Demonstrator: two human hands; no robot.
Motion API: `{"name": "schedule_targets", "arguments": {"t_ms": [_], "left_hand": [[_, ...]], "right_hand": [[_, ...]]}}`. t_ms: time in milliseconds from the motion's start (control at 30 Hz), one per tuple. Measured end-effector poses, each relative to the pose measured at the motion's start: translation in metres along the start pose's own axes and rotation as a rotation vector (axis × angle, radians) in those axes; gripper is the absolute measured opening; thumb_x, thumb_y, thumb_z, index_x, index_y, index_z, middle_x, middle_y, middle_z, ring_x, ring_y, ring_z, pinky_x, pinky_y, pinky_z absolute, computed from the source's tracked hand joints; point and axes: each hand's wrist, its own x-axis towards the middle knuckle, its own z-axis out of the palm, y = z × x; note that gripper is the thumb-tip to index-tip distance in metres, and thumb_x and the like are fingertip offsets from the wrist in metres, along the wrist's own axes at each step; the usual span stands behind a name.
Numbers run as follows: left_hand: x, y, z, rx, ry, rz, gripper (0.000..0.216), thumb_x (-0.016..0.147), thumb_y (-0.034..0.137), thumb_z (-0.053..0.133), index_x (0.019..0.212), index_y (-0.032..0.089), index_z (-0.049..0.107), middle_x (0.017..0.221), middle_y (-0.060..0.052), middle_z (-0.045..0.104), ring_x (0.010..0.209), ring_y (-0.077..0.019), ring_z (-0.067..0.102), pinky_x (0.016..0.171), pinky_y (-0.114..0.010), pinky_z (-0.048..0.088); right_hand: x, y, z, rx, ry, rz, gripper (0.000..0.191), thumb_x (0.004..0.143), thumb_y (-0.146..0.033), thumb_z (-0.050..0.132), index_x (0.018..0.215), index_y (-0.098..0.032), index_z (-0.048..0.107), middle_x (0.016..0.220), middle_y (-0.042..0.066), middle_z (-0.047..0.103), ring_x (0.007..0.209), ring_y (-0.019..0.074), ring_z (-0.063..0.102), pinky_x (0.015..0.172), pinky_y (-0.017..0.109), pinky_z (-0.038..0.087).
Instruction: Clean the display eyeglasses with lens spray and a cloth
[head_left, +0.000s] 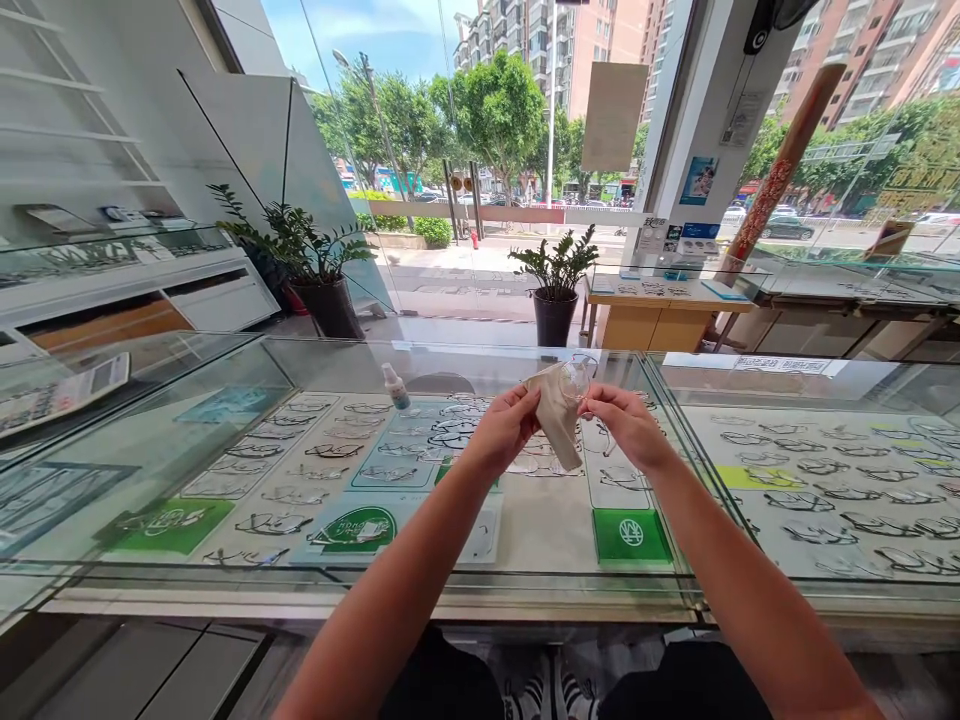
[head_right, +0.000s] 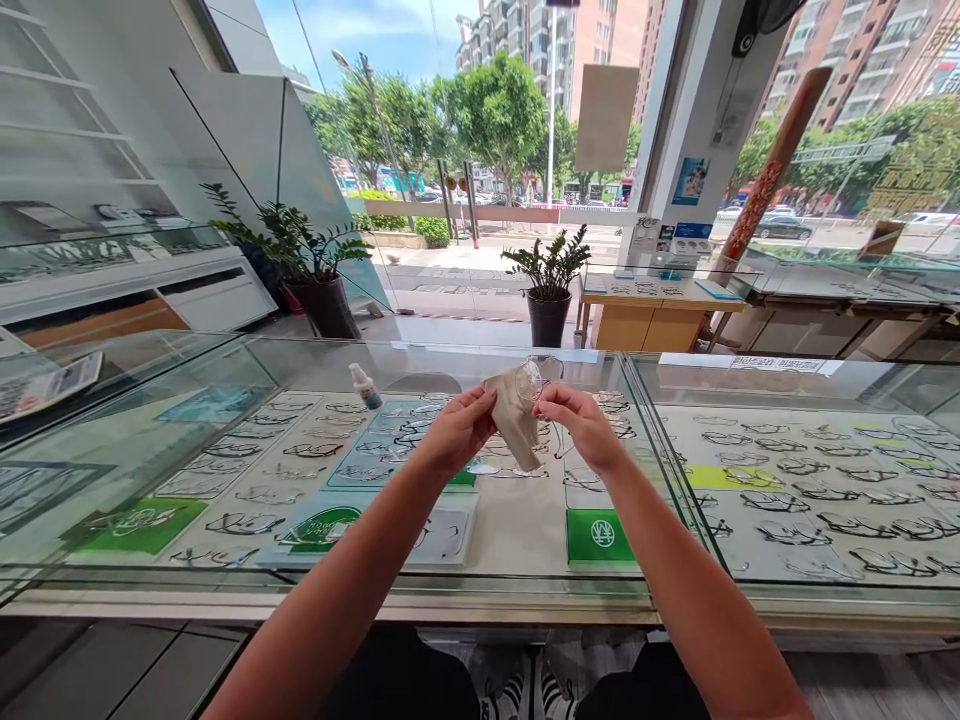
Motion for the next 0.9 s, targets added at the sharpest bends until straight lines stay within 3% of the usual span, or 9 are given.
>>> {"name": "schedule_targets", "arguments": {"t_ms": [233,400,633,900], "left_hand": [[-0.003,-0.001,-0.001,0.122,-0.054,0.009,0.050,0.081,0.057,0.089,0.105,0.014,0.080,0.094,-0.008,0.080,0.082,-0.0160,0.072,0.083,-0.028,0.058],[-0.002,-0.003,-0.002,0.204,-0.071,0.045,0.048,0.084,0.059,0.086,0.096,0.014,0.077,0.082,-0.003,0.074,0.076,-0.0129,0.065,0.077,-0.024,0.052],[0.000,-0.006,-0.008,0.277,-0.052,0.048,0.051,0.083,0.063,0.085,0.094,0.014,0.076,0.085,-0.004,0.076,0.074,-0.0148,0.066,0.074,-0.026,0.051],[-0.004,-0.001,-0.005,0.245,-0.085,0.033,0.046,0.079,0.052,0.092,0.100,0.014,0.078,0.090,-0.006,0.079,0.080,-0.0167,0.070,0.079,-0.027,0.055]], "right_hand": [[0.001,0.002,0.005,0.033,-0.052,0.053,0.022,0.092,-0.043,0.075,0.083,-0.023,0.076,0.084,0.001,0.068,0.085,0.0190,0.059,0.085,0.035,0.047],[0.000,0.000,0.009,0.092,-0.057,0.133,0.023,0.086,-0.045,0.080,0.082,-0.022,0.077,0.083,0.001,0.071,0.084,0.0188,0.061,0.086,0.036,0.048],[0.000,0.001,0.012,0.169,-0.068,0.189,0.022,0.083,-0.043,0.082,0.080,-0.021,0.078,0.083,0.002,0.070,0.086,0.0186,0.060,0.085,0.034,0.046],[-0.001,0.000,0.012,0.227,-0.061,0.216,0.021,0.083,-0.041,0.082,0.080,-0.021,0.077,0.083,0.002,0.068,0.086,0.0187,0.058,0.086,0.035,0.045]]}}
